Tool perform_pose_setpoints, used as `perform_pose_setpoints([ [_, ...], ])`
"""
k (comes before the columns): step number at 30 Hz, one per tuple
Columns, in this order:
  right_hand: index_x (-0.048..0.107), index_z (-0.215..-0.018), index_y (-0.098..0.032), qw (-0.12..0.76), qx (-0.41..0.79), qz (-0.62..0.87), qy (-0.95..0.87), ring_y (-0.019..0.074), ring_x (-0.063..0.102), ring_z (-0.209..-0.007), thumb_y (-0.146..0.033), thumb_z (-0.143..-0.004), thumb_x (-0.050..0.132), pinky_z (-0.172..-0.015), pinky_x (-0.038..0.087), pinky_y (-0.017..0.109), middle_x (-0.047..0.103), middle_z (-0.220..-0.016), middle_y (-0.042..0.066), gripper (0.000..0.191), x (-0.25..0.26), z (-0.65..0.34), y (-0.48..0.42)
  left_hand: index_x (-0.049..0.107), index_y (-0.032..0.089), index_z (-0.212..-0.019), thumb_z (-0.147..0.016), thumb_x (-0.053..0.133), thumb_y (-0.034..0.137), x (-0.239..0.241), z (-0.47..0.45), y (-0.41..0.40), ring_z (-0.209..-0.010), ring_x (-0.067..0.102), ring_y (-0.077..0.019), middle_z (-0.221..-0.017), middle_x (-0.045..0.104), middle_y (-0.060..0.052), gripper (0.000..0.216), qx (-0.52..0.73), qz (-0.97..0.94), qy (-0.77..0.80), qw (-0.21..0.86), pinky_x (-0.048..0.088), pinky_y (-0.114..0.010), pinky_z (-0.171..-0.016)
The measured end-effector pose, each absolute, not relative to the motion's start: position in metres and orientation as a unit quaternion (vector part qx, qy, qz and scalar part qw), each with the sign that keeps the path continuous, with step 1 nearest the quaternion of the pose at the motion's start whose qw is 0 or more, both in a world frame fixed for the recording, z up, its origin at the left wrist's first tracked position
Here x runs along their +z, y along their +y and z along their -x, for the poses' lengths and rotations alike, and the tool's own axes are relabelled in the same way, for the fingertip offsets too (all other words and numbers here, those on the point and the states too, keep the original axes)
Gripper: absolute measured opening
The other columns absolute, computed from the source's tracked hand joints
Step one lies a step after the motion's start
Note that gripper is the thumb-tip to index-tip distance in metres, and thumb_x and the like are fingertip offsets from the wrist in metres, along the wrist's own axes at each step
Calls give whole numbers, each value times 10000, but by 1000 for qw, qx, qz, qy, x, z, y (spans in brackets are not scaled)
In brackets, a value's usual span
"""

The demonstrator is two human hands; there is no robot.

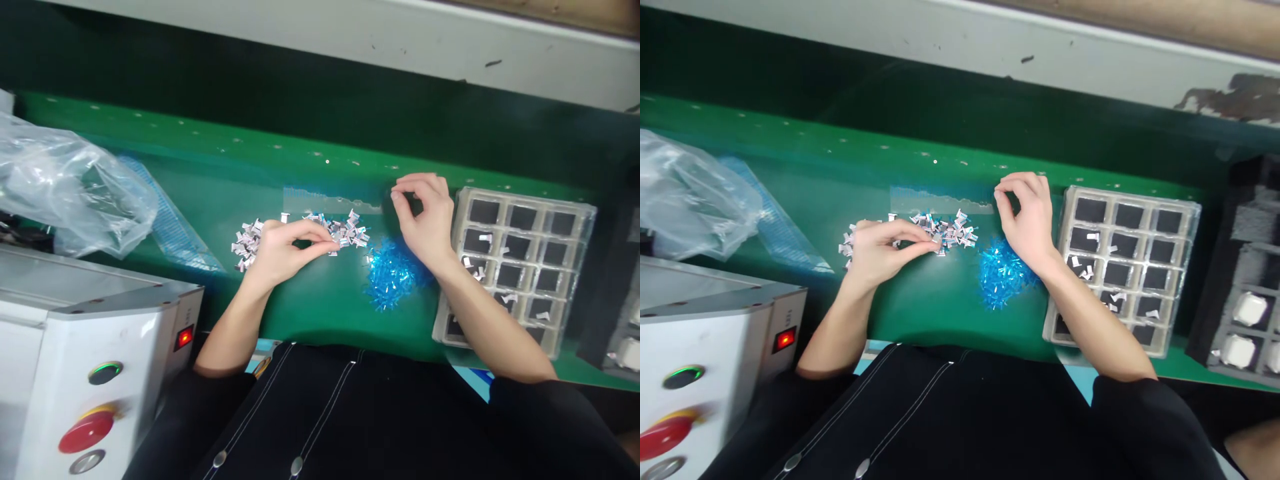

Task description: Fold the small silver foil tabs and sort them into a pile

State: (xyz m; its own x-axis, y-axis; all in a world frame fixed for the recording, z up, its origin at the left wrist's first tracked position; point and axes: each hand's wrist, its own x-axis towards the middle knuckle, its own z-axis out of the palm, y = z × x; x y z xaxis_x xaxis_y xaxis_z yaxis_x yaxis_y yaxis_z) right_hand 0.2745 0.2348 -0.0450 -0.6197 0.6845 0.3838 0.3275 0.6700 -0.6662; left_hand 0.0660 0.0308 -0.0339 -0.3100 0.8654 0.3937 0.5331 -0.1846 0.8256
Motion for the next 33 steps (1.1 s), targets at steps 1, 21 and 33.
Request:
perform_pose_setpoints([
  [1, 759, -1023, -270, 336, 303, 279, -847, 298, 744, -1157, -313, -1092, 691, -1063, 602, 541, 813, -1140, 59, 106, -40, -274, 230, 830, 224, -889, -954, 943, 364, -36, -69, 32, -688, 834, -132, -824, 866, 19, 191, 529, -572, 609, 150, 680, -202, -688],
  [21, 771, -1066, -266, 265, 508, 132, -809, 213, 797, -1011, -254, -1102, 722, -919, 633, 407, 843, -1064, 22, 63, -22, -269, 179, 827, 226, -985, -982, 915, 288, -48, -84, 40, -693, 836, -134, -835, 863, 35, 108, 524, -640, 561, 42, 703, -212, -715],
  [33, 813, -1267, -294, 267, 480, 138, -824, 242, 785, -1153, -236, -1107, 710, -1050, 605, 478, 860, -1224, 36, 198, -30, -271, 182, 835, 234, -1003, -972, 921, 257, -46, -85, 39, -696, 838, -134, -851, 871, 43, 94, 525, -638, 561, 56, 691, -214, -694],
])
